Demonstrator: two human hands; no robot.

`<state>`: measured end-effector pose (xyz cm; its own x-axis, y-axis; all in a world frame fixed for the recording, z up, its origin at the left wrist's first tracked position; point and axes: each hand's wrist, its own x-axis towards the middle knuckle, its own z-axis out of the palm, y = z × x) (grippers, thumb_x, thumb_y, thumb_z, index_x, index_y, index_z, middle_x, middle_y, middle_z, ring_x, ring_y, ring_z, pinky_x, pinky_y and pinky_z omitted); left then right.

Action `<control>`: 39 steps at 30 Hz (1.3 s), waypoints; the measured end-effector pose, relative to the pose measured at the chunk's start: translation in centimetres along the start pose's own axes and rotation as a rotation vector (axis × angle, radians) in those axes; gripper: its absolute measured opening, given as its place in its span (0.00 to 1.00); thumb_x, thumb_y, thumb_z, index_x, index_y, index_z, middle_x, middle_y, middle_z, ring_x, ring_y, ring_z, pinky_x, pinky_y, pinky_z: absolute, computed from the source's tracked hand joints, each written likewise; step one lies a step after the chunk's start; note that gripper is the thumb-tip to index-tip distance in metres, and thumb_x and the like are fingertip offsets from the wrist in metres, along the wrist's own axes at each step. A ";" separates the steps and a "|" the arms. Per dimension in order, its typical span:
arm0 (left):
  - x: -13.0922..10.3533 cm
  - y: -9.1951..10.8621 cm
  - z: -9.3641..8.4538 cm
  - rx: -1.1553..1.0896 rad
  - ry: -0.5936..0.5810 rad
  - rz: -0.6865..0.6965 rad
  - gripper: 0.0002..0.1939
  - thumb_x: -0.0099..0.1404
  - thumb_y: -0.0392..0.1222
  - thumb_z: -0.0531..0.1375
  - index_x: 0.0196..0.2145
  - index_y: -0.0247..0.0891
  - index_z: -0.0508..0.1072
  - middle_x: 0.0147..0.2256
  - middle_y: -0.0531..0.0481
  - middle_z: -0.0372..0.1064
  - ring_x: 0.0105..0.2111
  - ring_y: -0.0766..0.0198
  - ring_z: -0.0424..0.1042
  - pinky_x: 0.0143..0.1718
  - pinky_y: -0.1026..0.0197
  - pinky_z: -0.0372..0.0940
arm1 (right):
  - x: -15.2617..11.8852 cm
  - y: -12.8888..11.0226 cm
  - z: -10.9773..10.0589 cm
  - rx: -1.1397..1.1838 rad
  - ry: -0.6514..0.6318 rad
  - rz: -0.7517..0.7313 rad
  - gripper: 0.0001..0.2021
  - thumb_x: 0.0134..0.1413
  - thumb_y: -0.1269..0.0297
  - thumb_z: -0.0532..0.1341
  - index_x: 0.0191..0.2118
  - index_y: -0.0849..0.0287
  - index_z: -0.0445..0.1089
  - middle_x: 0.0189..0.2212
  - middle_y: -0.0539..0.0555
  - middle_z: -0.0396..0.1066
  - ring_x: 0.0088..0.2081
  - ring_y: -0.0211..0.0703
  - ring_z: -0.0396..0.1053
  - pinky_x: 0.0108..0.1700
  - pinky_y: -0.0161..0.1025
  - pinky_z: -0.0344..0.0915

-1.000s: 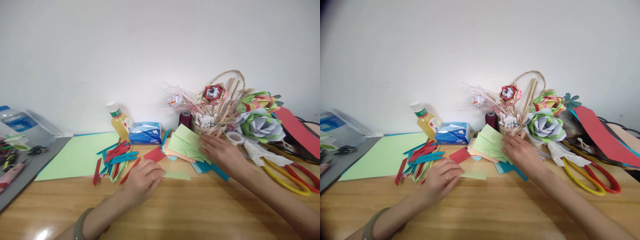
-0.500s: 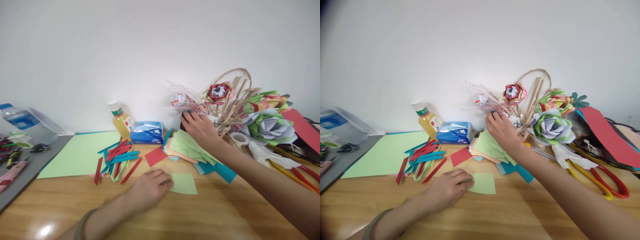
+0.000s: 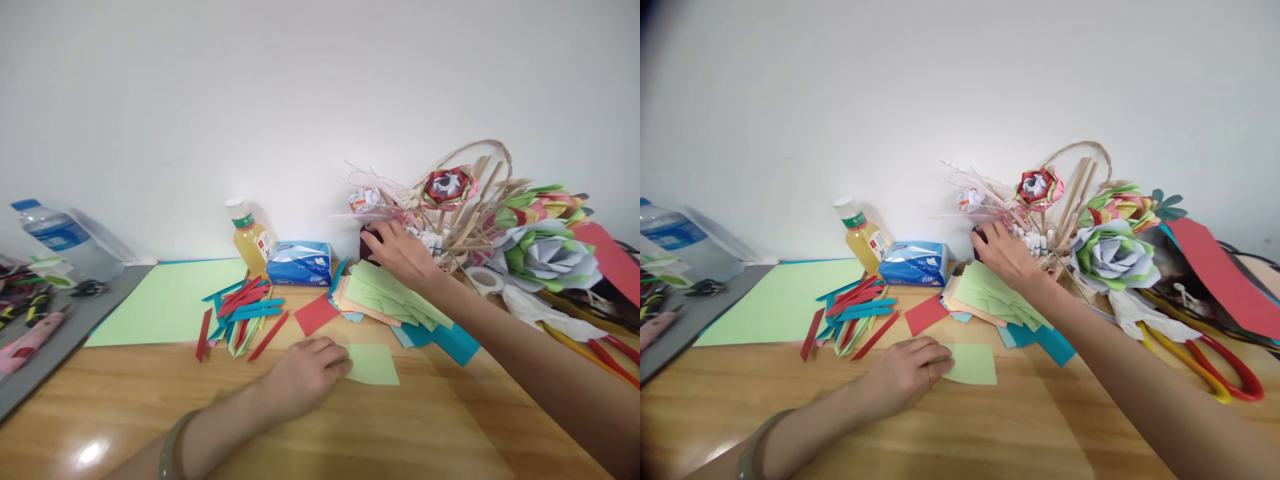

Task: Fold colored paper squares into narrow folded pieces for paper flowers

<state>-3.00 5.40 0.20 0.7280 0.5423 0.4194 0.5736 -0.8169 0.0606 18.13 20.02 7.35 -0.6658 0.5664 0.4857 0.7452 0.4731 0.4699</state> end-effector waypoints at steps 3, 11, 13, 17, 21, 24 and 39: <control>-0.1 0.0 -0.1 -0.001 0.001 -0.003 0.10 0.66 0.31 0.50 0.39 0.35 0.70 0.38 0.49 0.72 0.35 0.62 0.69 0.35 0.61 0.66 | -0.2 0.7 0.4 0.043 0.002 -0.017 0.13 0.57 0.70 0.54 0.48 0.61 0.65 0.45 0.62 0.65 0.44 0.52 0.59 0.28 0.37 0.58; 0.2 0.0 -0.5 -0.008 0.009 -0.008 0.10 0.66 0.32 0.51 0.39 0.34 0.71 0.37 0.47 0.72 0.35 0.61 0.70 0.33 0.61 0.67 | -1.5 -1.2 -2.4 0.191 0.063 0.013 0.15 0.59 0.77 0.47 0.48 0.69 0.65 0.50 0.70 0.63 0.45 0.55 0.62 0.39 0.48 0.61; 0.2 0.1 -0.6 -0.015 0.017 -0.015 0.09 0.67 0.32 0.51 0.38 0.34 0.71 0.36 0.47 0.72 0.35 0.61 0.71 0.33 0.61 0.68 | -3.6 -2.9 -4.1 0.288 0.075 -0.069 0.12 0.61 0.68 0.50 0.46 0.65 0.67 0.45 0.63 0.67 0.43 0.51 0.65 0.41 0.45 0.62; 0.3 0.4 -0.6 -0.045 0.050 -0.052 0.11 0.68 0.34 0.50 0.37 0.35 0.72 0.34 0.47 0.73 0.33 0.62 0.71 0.31 0.63 0.67 | -8.9 -6.4 -5.7 0.560 0.003 -0.192 0.21 0.60 0.51 0.51 0.48 0.63 0.66 0.41 0.59 0.71 0.42 0.47 0.67 0.39 0.42 0.65; 0.2 0.4 -0.3 -0.120 0.093 -0.129 0.11 0.68 0.37 0.52 0.36 0.36 0.74 0.31 0.49 0.73 0.31 0.65 0.71 0.32 0.64 0.67 | -11.8 -7.7 -4.8 0.759 -0.070 -0.089 0.13 0.63 0.65 0.48 0.38 0.60 0.69 0.33 0.56 0.72 0.36 0.45 0.68 0.33 0.40 0.64; 0.2 0.5 -0.4 -0.203 0.109 -0.237 0.09 0.66 0.39 0.56 0.32 0.37 0.76 0.30 0.50 0.72 0.30 0.66 0.71 0.32 0.65 0.67 | -12.0 -7.5 -4.3 0.806 -0.104 -0.040 0.12 0.63 0.70 0.48 0.33 0.58 0.68 0.31 0.53 0.70 0.34 0.40 0.68 0.33 0.36 0.64; 0.1 2.4 0.3 -0.612 0.047 -0.906 0.04 0.53 0.31 0.62 0.25 0.38 0.71 0.26 0.53 0.65 0.23 0.66 0.69 0.24 0.66 0.65 | -13.9 -7.9 -4.3 1.037 -0.318 0.316 0.06 0.60 0.67 0.52 0.31 0.55 0.62 0.30 0.51 0.65 0.28 0.38 0.67 0.28 0.35 0.66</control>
<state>-1.50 3.55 0.13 0.1073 0.9939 0.0257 0.5962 -0.0850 0.7983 21.35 5.58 0.08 -0.5133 0.8358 0.1948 0.6474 0.5261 -0.5514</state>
